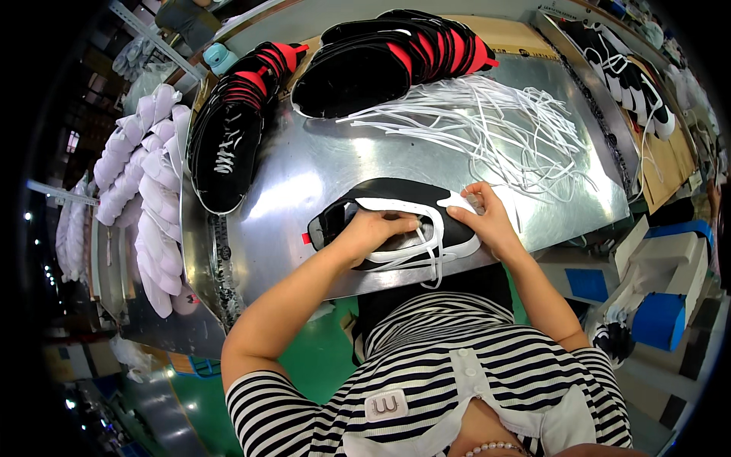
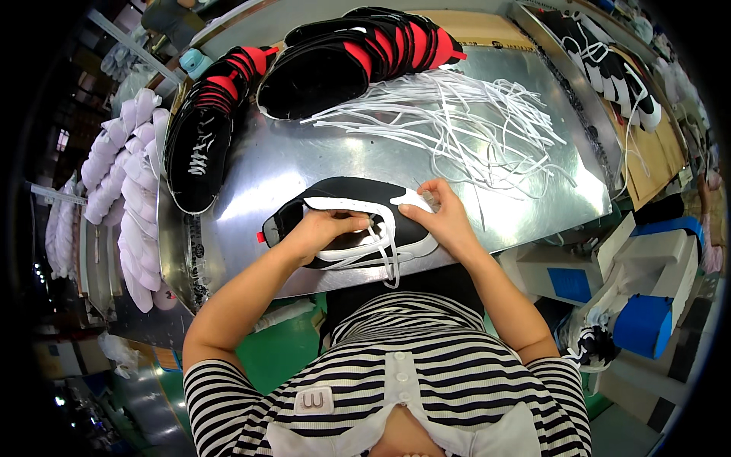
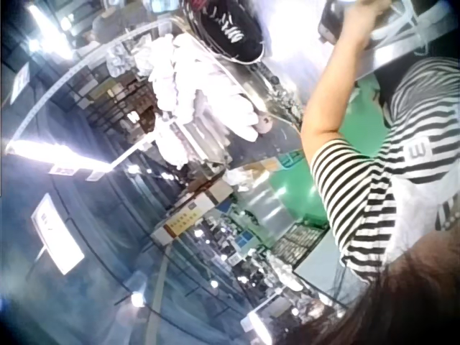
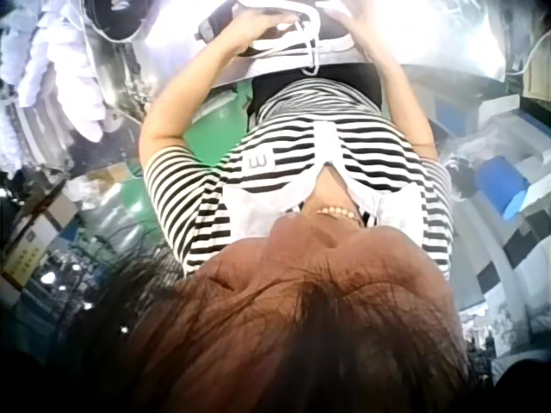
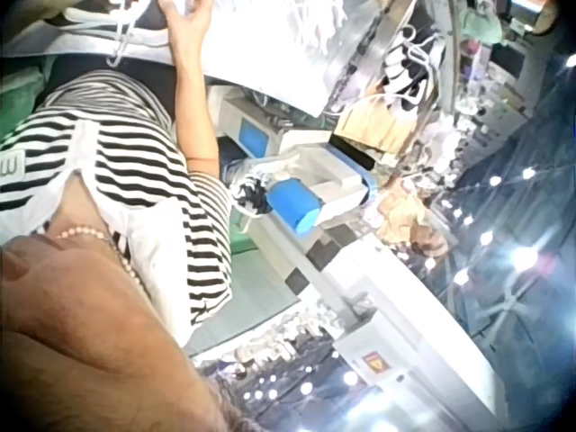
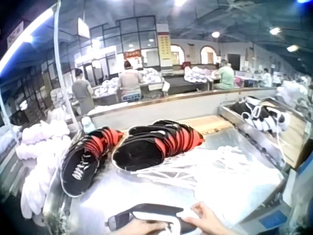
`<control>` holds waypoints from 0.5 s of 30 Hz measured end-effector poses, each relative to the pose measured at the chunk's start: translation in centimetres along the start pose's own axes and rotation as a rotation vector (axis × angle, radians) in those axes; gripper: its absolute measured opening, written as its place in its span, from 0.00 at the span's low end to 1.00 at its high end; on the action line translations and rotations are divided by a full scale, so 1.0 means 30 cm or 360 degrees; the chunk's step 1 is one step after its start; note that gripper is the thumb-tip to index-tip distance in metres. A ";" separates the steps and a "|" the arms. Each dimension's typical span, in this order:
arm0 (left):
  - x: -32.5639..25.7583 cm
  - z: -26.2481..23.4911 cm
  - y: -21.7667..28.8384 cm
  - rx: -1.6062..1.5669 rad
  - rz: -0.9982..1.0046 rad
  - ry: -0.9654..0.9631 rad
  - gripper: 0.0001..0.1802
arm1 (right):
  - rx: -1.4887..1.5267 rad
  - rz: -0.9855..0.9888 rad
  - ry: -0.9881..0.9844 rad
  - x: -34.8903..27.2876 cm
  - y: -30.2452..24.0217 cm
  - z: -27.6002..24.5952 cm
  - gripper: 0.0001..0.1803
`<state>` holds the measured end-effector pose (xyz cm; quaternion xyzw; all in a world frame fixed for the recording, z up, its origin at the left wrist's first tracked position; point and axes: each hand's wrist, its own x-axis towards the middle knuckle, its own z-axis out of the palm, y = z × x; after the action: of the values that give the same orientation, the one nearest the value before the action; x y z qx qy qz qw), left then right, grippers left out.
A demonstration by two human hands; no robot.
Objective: The person laces a black and white shoe by hand on a metal table, threading a white lace through the eyelets one by one, then repeats the process on another shoe.
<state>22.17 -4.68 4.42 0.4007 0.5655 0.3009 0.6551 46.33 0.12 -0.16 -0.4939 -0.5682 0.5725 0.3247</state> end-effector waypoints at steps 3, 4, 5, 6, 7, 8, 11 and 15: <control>-0.010 0.016 0.052 -0.0072 -0.0105 -0.0006 0.13 | 0.0068 0.0066 -0.0061 -0.013 -0.022 0.004 0.25; -0.012 0.014 0.048 0.0044 -0.0040 0.0042 0.14 | 0.0070 0.0083 -0.0087 -0.018 -0.028 0.003 0.25; -0.013 0.012 0.038 0.0160 0.0025 0.0092 0.15 | 0.0055 0.0030 -0.0116 -0.017 -0.018 -0.001 0.25; -0.014 0.010 0.022 0.0280 0.0083 0.0131 0.15 | 0.0045 -0.0015 -0.0138 -0.022 -0.005 -0.005 0.25; -0.017 -0.001 -0.002 0.0440 0.0223 0.0265 0.13 | 0.0036 -0.0060 -0.0163 -0.024 0.002 -0.007 0.24; -0.018 -0.037 -0.004 0.0836 0.0282 0.0367 0.11 | 0.0032 -0.0045 -0.0182 -0.024 0.002 -0.011 0.23; -0.091 -0.163 -0.001 0.1479 0.1138 0.0956 0.04 | 0.0062 0.0009 -0.0199 -0.020 -0.058 -0.048 0.20; -0.337 -0.473 0.017 0.1795 0.0890 0.1749 0.03 | 0.0193 0.0110 -0.0232 -0.011 -0.068 -0.143 0.18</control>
<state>6.43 -10.38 9.36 0.5903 0.7500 0.2768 -0.1114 50.05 1.52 2.47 -0.4497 -0.5373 0.6511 0.2918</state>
